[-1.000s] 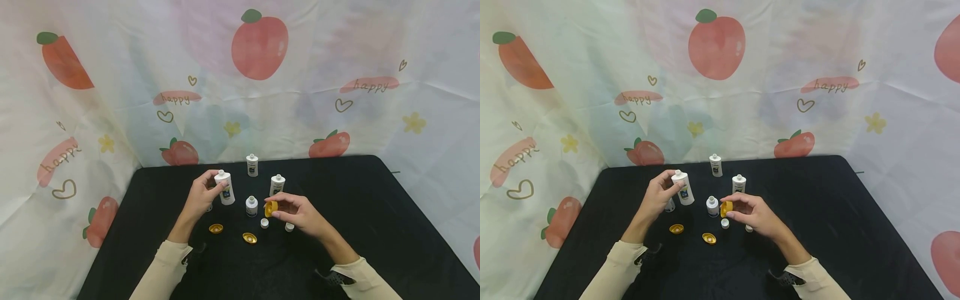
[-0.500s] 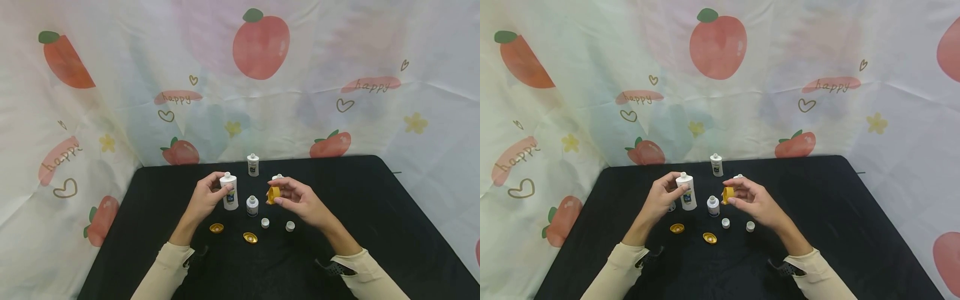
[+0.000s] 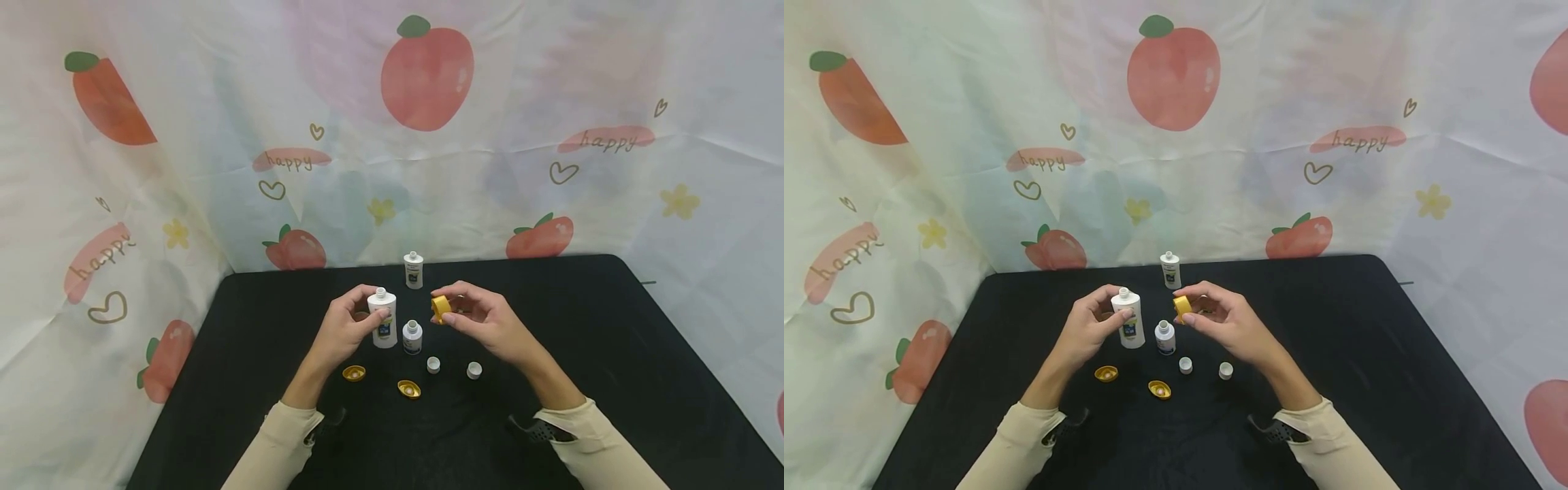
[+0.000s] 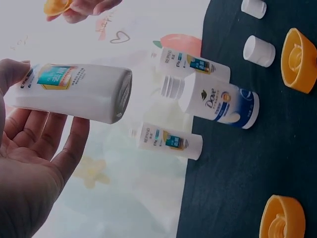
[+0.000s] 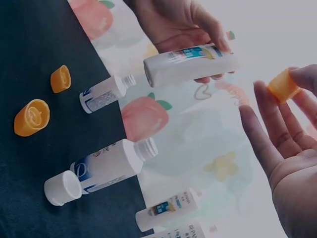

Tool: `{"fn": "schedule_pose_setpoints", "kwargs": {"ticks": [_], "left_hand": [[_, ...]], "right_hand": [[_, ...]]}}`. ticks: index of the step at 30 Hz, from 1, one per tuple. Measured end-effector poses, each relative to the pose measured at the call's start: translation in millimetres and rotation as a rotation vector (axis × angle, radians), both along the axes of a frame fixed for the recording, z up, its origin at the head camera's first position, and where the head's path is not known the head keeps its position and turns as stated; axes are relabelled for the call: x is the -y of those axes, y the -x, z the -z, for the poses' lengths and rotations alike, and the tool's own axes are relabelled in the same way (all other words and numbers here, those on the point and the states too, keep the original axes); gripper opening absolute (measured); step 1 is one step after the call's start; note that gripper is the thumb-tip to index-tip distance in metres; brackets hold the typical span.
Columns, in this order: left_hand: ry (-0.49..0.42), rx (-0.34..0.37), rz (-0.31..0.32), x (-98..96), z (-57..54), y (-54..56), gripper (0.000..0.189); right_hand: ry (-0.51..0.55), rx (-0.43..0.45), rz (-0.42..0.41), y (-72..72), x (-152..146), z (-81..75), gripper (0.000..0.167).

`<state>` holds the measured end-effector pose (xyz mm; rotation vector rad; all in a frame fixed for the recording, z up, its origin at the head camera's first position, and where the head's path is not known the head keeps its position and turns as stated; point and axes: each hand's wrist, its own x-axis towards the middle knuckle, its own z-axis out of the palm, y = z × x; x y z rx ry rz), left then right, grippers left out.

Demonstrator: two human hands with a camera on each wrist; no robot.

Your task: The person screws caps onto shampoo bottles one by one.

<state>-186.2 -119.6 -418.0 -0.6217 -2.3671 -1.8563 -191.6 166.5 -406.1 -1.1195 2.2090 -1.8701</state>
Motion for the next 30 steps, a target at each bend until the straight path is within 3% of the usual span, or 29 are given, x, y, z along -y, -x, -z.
{"fn": "schedule_pose_setpoints", "kwargs": {"ticks": [19, 30], "left_hand": [[-0.04, 0.002, 0.081, -11.5, -4.8, -8.1, 0.028], [-0.06, -0.007, 0.112, -16.8, -4.5, -8.5, 0.028]], "right_hand": [[-0.013, -0.039, 0.008, 6.5, 12.7, -22.7, 0.038], [-0.05, -0.077, 0.055, 10.9, 19.7, -30.8, 0.037]]}}
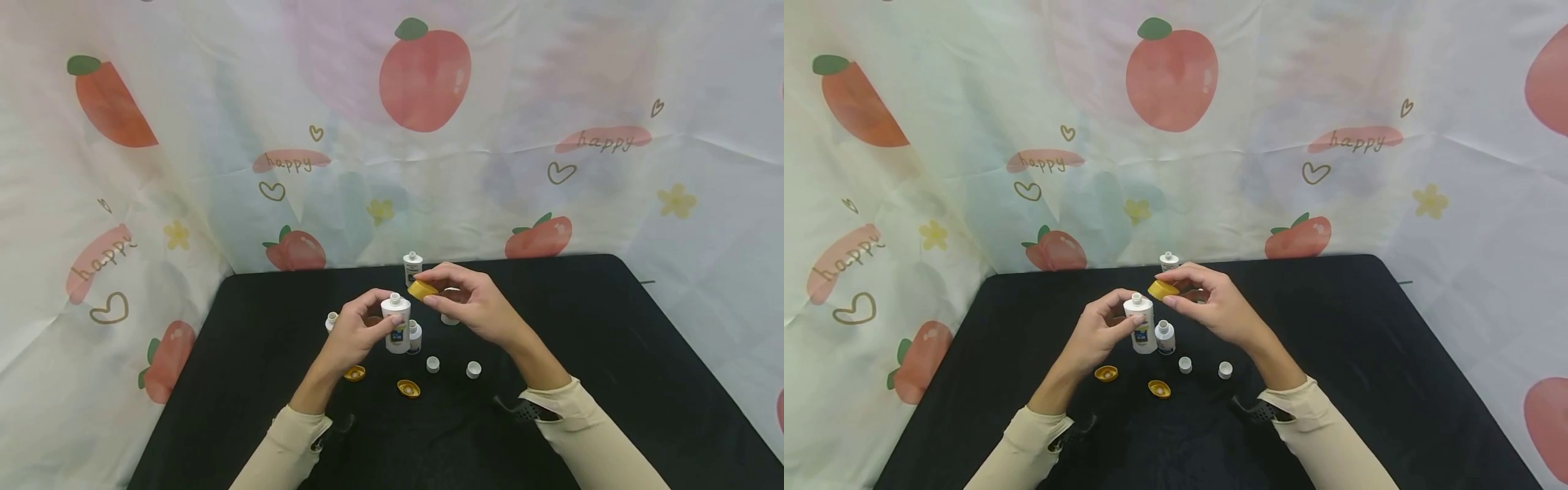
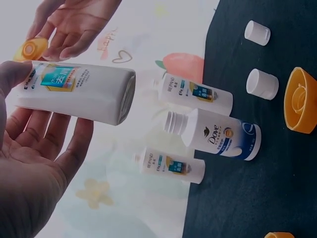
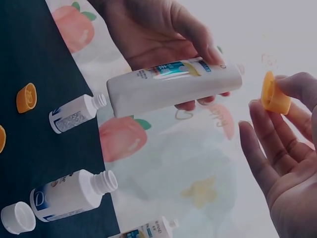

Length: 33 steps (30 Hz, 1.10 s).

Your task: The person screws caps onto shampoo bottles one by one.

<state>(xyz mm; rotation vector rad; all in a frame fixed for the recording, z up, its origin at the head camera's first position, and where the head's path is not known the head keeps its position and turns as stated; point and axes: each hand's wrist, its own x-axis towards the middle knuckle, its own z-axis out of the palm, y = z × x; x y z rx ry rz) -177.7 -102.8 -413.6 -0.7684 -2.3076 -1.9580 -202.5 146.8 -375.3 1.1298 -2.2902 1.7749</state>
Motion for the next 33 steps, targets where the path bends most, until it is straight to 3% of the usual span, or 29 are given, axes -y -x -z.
{"fn": "schedule_pose_setpoints", "kwargs": {"ticks": [33], "left_hand": [[0.026, -0.041, -0.01, -13.8, -0.5, -1.0, 0.023]], "right_hand": [[-0.073, -0.149, -0.05, 7.7, 19.1, -2.9, 0.036]]}}
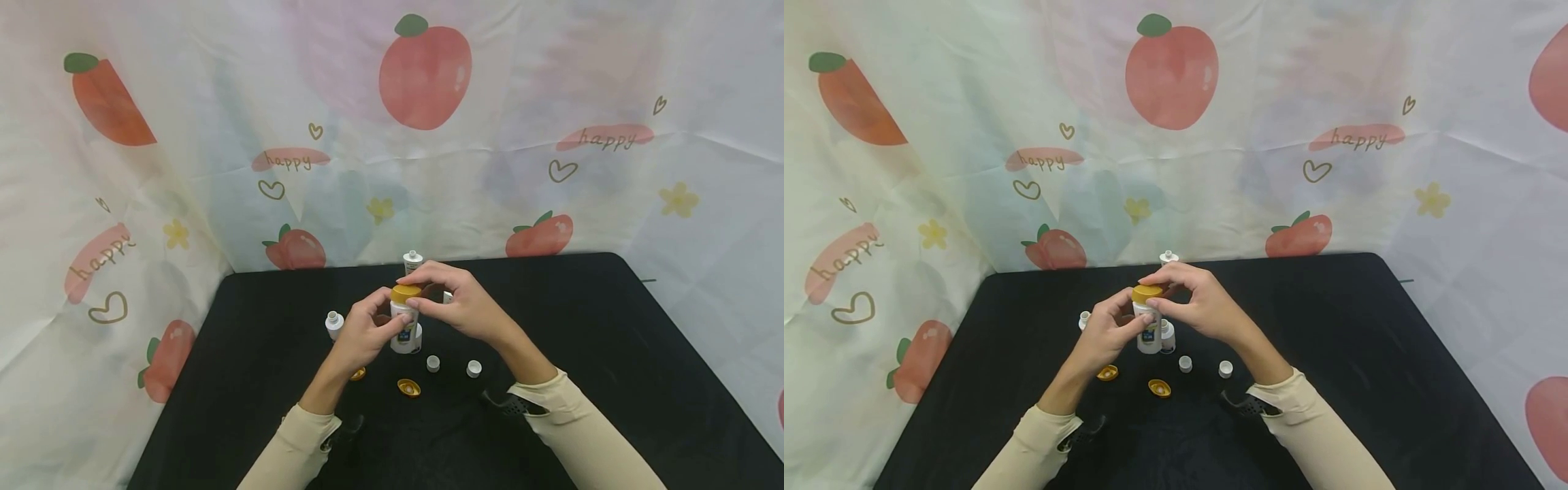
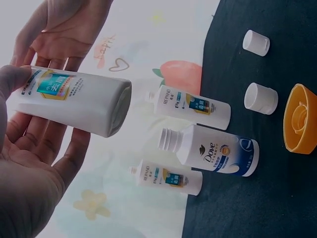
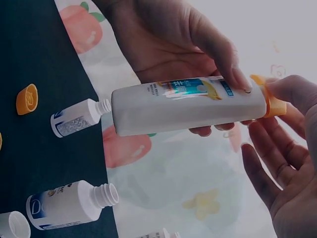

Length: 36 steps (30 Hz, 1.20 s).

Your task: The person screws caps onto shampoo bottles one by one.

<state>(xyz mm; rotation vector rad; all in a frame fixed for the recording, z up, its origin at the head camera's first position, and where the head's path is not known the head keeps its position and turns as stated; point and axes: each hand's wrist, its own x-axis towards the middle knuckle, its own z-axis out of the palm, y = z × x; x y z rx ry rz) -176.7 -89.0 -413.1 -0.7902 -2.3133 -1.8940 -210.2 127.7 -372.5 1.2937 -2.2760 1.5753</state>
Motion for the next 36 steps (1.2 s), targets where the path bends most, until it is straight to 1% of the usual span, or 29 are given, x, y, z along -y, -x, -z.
{"fn": "schedule_pose_setpoints", "kwargs": {"ticks": [4, 10, 13, 17, 23, 28, 32, 36], "left_hand": [[0.029, -0.006, -0.019, 0.0, 1.6, -0.3, 0.024], [0.033, -0.013, -0.032, -0.8, 1.9, -3.1, 0.023], [0.015, -0.009, -0.037, -1.5, 1.6, -3.2, 0.025], [-0.019, 0.013, -0.044, -2.0, 1.1, -3.6, 0.029], [-0.034, 0.008, -0.082, -1.9, 2.7, -3.6, 0.03], [-0.065, 0.009, -0.119, -2.5, 4.1, -4.4, 0.03], [-0.086, 0.022, -0.144, -2.3, 4.6, -4.5, 0.029], [-0.096, 0.035, -0.15, -1.5, 4.6, -3.6, 0.028]], "right_hand": [[-0.012, -0.033, 0.001, 0.2, 0.2, 0.5, 0.034], [-0.031, -0.059, 0.016, 0.5, 0.3, 0.6, 0.033], [-0.024, -0.063, 0.012, 0.7, 0.5, 1.2, 0.033], [-0.027, -0.069, 0.005, 0.6, 0.8, 1.3, 0.035], [-0.049, -0.056, 0.02, -1.2, 1.8, 0.2, 0.037], [-0.074, -0.044, 0.047, -2.2, 2.8, 0.4, 0.039], [-0.081, -0.033, 0.04, -2.5, 2.0, -0.3, 0.037], [-0.087, -0.04, 0.031, -1.4, 0.2, -0.1, 0.038]]}}
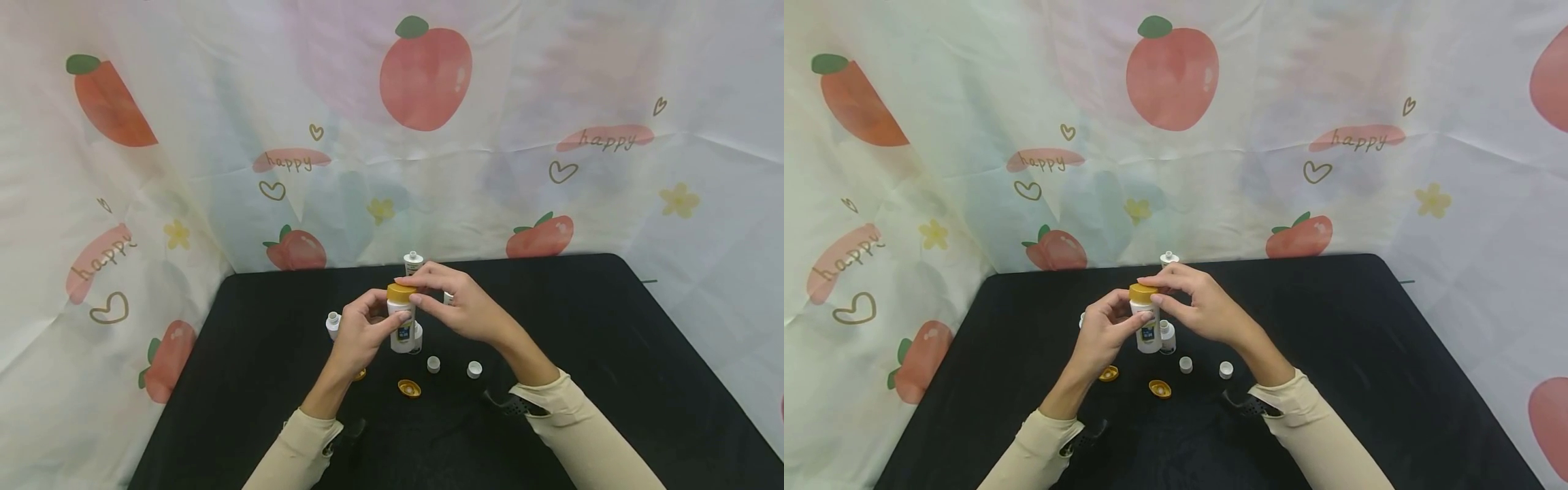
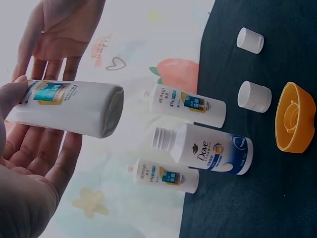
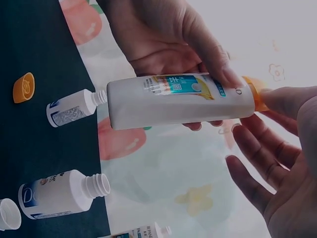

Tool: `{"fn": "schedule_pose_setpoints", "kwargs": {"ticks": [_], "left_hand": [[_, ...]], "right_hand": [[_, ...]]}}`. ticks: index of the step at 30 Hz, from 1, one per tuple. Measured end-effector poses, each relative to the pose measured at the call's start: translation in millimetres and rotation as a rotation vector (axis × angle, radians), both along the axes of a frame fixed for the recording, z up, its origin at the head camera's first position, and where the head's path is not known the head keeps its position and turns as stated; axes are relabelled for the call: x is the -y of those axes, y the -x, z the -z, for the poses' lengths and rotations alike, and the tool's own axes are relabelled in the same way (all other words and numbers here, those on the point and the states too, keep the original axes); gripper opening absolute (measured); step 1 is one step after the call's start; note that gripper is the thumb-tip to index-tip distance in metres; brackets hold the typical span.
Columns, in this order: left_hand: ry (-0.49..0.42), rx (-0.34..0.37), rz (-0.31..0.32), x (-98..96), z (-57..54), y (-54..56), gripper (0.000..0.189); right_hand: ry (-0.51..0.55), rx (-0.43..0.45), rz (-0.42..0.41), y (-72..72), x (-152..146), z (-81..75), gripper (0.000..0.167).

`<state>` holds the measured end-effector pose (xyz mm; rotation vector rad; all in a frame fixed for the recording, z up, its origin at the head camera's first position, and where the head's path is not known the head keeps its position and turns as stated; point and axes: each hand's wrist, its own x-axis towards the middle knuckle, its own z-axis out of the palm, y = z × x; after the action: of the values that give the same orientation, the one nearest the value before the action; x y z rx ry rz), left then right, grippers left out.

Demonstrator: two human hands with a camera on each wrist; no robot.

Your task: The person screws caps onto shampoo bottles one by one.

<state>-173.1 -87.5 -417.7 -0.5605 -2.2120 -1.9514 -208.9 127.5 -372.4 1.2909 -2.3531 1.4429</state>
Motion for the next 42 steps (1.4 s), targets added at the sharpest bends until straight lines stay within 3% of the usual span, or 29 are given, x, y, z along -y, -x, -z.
{"fn": "schedule_pose_setpoints", "kwargs": {"ticks": [9, 33, 42], "left_hand": [[0.012, 0.002, 0.004, 1.2, -1.1, -0.3, 0.027], [0.013, -0.043, 0.024, -1.2, 1.8, -0.9, 0.027], [-0.003, -0.052, 0.031, -2.4, 2.3, -2.2, 0.028]], "right_hand": [[-0.007, -0.039, -0.001, 3.8, -3.6, -3.2, 0.037], [-0.007, 0.02, 0.034, 3.0, 5.7, -2.3, 0.044], [0.005, -0.034, 0.048, 1.5, 5.6, -0.1, 0.039]]}}
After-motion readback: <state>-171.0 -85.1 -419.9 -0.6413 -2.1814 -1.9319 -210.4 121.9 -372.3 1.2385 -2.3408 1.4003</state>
